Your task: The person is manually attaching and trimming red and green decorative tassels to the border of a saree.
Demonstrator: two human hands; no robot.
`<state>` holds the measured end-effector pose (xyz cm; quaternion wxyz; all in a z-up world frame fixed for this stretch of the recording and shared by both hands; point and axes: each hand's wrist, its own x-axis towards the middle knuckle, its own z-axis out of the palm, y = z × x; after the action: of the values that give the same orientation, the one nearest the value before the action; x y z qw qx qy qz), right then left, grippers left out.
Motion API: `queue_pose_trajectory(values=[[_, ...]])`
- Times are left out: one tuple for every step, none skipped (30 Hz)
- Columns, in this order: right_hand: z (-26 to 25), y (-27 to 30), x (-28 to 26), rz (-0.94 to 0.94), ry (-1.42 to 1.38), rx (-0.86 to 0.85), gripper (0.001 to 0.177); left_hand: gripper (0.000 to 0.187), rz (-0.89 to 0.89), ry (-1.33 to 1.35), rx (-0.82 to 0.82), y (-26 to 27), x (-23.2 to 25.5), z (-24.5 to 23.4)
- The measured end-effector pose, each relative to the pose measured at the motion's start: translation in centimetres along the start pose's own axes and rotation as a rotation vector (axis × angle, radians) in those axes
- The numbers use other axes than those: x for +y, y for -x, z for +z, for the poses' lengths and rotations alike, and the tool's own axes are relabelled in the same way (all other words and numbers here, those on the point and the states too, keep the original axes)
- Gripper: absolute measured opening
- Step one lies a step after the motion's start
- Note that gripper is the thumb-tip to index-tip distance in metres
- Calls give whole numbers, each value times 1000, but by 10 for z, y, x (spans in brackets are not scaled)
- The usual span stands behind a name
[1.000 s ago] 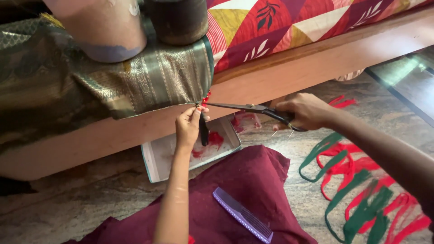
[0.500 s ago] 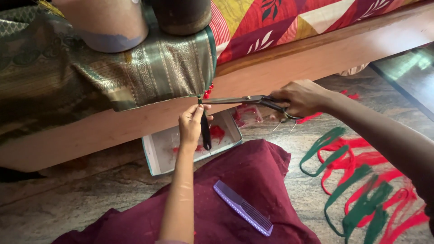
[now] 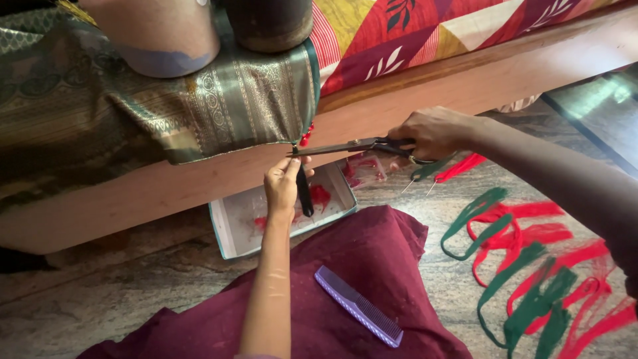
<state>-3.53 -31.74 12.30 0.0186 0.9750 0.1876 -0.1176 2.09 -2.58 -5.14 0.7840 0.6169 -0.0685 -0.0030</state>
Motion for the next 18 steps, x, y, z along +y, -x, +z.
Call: queue_pose_trajectory(values=[[0,0,0,1,0,-1,51,24,-1,1,-1,-2,-4,-1],[0,0,0,2,-1,-14,53,24,6,25,-7,-4,-8,-2],[-1,0,0,3,-2,-27,55,23,13,49,-12,-6,-12,-3],[0,0,0,3,-1,-27,55,23,13,49,-12,-5,-10,-2],[0,0,0,9,-12,-37,56,24,-1,42,-9,-5,-9,-2],[0,0,-1,14,-24,-46,56,24,-15,34,-6,-4,-7,-2],[-1,0,-2,13,-23,-47,56,24,-15,34,-5,-2,-3,0],[-2,-1,-2,21,-21,-56,56,24,-16,-12,10,-1,2,1],[-2,-1,-3,28,-19,-64,57,23,-16,-58,26,1,6,3],[-1,-2,-2,26,-18,-65,57,23,-17,-58,28,-1,3,2],[0,-3,-1,20,-8,-67,57,24,-16,-38,27,-2,0,1],[1,-3,0,14,3,-69,57,24,-15,-18,27,-4,-3,0],[0,-2,0,12,5,-68,57,24,-14,-17,29,-4,-2,0],[-1,-1,-1,4,17,-67,58,24,13,-22,14,-3,-2,1],[-2,-1,-2,-5,29,-66,58,24,41,-29,1,-3,-1,0],[-3,-2,-3,-9,30,-65,58,24,43,-30,4,-3,0,-1],[-4,-1,-4,-7,30,-66,59,24,29,-32,1,-3,1,-1],[-4,-1,-4,-6,31,-68,59,24,16,-34,-3,-2,1,-1]])
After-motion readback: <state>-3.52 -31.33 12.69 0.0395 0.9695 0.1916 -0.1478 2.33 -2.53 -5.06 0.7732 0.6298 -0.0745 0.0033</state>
